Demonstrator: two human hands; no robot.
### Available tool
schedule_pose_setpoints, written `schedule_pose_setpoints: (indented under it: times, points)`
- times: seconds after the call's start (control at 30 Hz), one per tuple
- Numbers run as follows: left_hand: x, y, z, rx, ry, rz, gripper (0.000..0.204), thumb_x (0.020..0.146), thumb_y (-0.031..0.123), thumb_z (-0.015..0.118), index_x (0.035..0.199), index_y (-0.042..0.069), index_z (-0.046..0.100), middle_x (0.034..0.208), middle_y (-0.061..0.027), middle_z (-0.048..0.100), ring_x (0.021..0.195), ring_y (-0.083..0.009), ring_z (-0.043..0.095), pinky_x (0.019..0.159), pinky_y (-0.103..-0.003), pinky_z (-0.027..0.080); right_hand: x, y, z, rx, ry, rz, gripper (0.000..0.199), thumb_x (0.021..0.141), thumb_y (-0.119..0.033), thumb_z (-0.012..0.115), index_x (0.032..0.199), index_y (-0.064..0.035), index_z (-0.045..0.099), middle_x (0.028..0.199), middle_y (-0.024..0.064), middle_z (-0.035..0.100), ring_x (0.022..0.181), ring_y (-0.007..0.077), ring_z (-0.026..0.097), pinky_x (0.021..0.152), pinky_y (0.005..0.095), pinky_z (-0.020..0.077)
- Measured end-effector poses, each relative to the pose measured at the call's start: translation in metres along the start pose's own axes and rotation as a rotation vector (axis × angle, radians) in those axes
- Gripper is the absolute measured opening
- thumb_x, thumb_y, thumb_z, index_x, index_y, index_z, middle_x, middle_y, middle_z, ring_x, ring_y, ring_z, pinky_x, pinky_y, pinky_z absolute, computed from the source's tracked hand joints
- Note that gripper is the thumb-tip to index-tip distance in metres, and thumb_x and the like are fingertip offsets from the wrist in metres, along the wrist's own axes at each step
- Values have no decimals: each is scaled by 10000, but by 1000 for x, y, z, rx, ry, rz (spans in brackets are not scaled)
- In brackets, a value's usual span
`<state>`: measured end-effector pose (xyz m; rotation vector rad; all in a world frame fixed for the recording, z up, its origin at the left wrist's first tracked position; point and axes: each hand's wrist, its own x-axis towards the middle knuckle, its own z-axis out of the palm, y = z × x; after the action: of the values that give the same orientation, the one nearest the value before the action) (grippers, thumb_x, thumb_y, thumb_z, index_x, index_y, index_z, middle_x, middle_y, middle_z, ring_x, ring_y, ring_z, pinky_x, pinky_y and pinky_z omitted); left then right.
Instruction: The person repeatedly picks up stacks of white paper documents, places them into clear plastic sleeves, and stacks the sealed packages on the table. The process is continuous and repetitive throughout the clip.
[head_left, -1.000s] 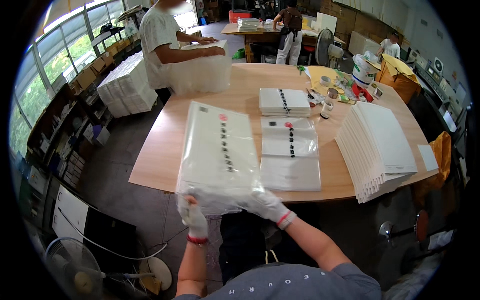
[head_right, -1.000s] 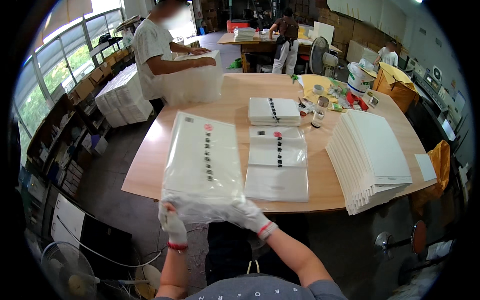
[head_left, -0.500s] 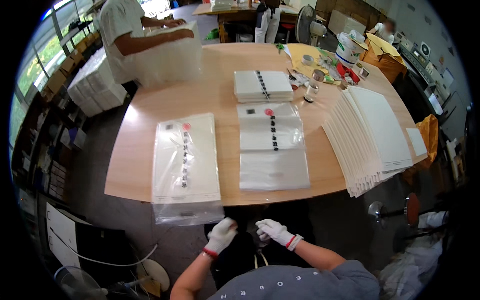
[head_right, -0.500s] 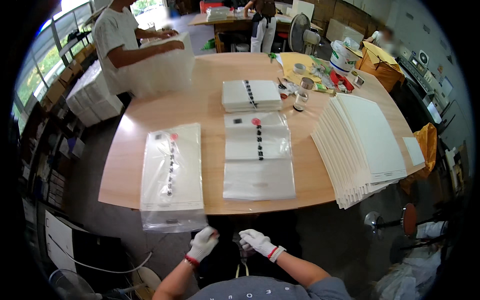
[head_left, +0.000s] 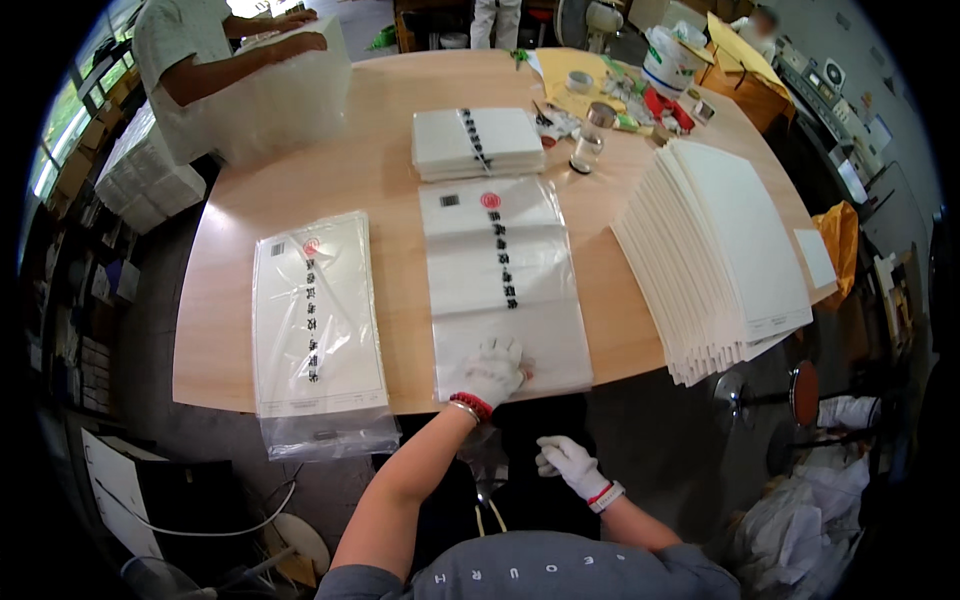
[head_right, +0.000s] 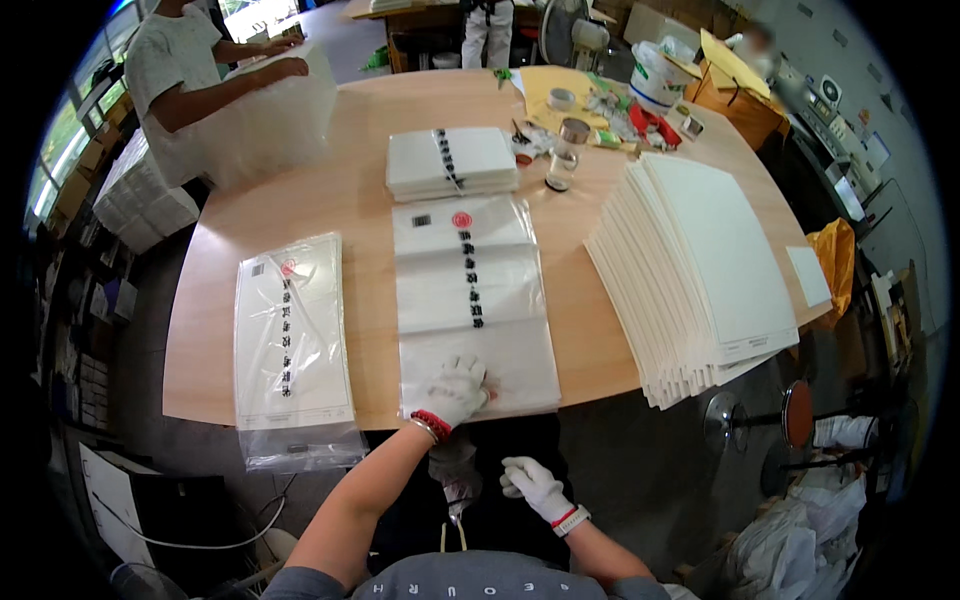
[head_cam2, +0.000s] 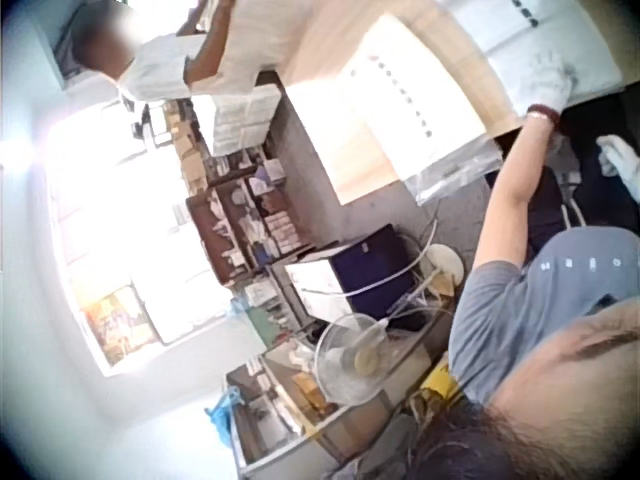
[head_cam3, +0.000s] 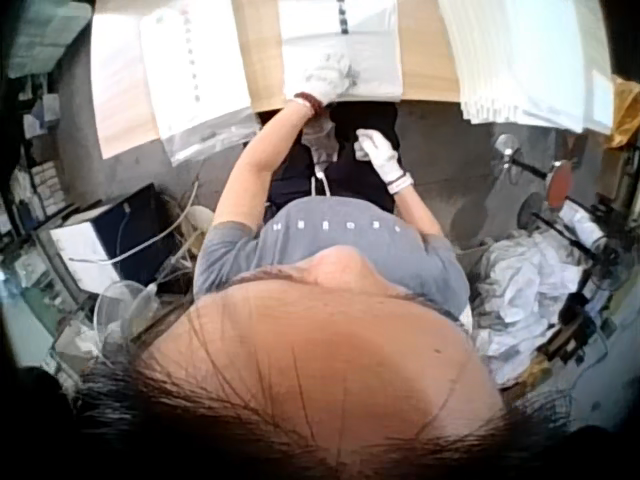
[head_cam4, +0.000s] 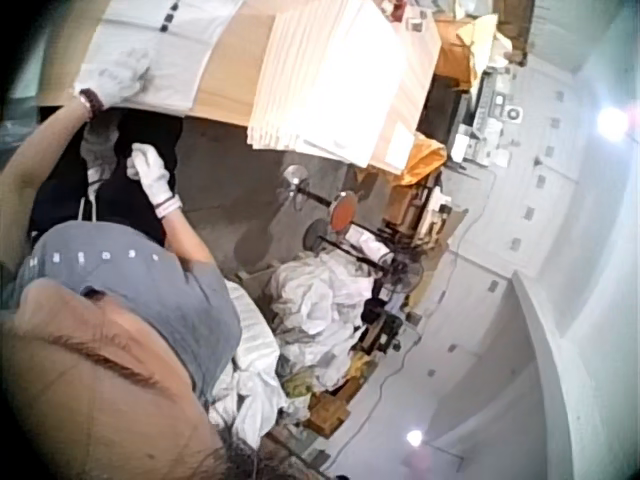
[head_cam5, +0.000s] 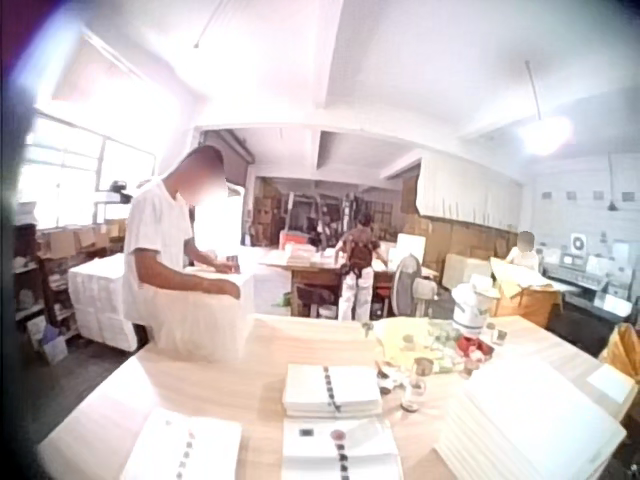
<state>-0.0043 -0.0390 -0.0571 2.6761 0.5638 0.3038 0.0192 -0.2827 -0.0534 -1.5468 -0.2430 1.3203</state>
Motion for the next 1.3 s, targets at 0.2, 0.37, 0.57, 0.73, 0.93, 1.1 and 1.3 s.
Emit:
schedule_pose_setpoints:
  times: [0.2,0.37,0.57,0.73,0.93,1.1,1.3]
  points:
    - [13,-8,-6,-92,-125,-146,141,785,221,564,849,102,603,917,-109,585,897,-303,562,724,-430,471,15,-41,3,-86,-97,-95,303,925,-151,498,1172,24,498,895,97,604,784,130,600,717,268,515]
    - [17,-17,-29,-331,-41,-21,115,826,162,519,807,66,578,784,-180,578,739,-315,583,626,-377,465,43,-92,18,109,-20,-180,309,907,-149,535,1161,27,505,888,54,602,833,117,576,739,258,491]
    - [55,-37,-62,-980,-23,-251,72,844,116,503,810,76,553,732,-72,592,652,-144,579,559,-293,458,111,-128,19,-168,270,-379,159,821,-184,636,779,-33,609,817,28,618,755,116,509,677,298,431]
    - [90,-43,-99,-1258,-24,-452,66,877,123,491,873,89,548,793,-13,620,625,-85,528,527,-223,415,78,-110,-6,-1046,778,-845,253,696,-143,723,850,-18,566,1196,226,492,1091,377,487,880,402,436]
    - [82,23,-121,-1250,-2,-237,132,888,75,487,1012,40,518,851,-30,659,606,-33,468,524,-193,392,173,-131,39,-973,351,-489,379,752,-75,644,1107,-8,527,1087,201,563,1048,343,537,876,373,451]
    - [71,31,-144,-1058,-75,-50,367,862,6,518,1216,-15,427,931,-71,611,681,-83,518,594,-242,451,134,-105,34,-1237,314,-1074,362,805,-135,607,1139,-15,535,1041,178,605,978,304,591,845,364,463]
    - [24,39,-149,-193,319,94,481,758,126,662,1178,-7,467,882,-110,611,813,-290,600,756,-366,474,-45,-195,-35,-617,69,-1006,151,809,-69,646,951,-19,636,914,118,640,874,230,616,785,347,488]
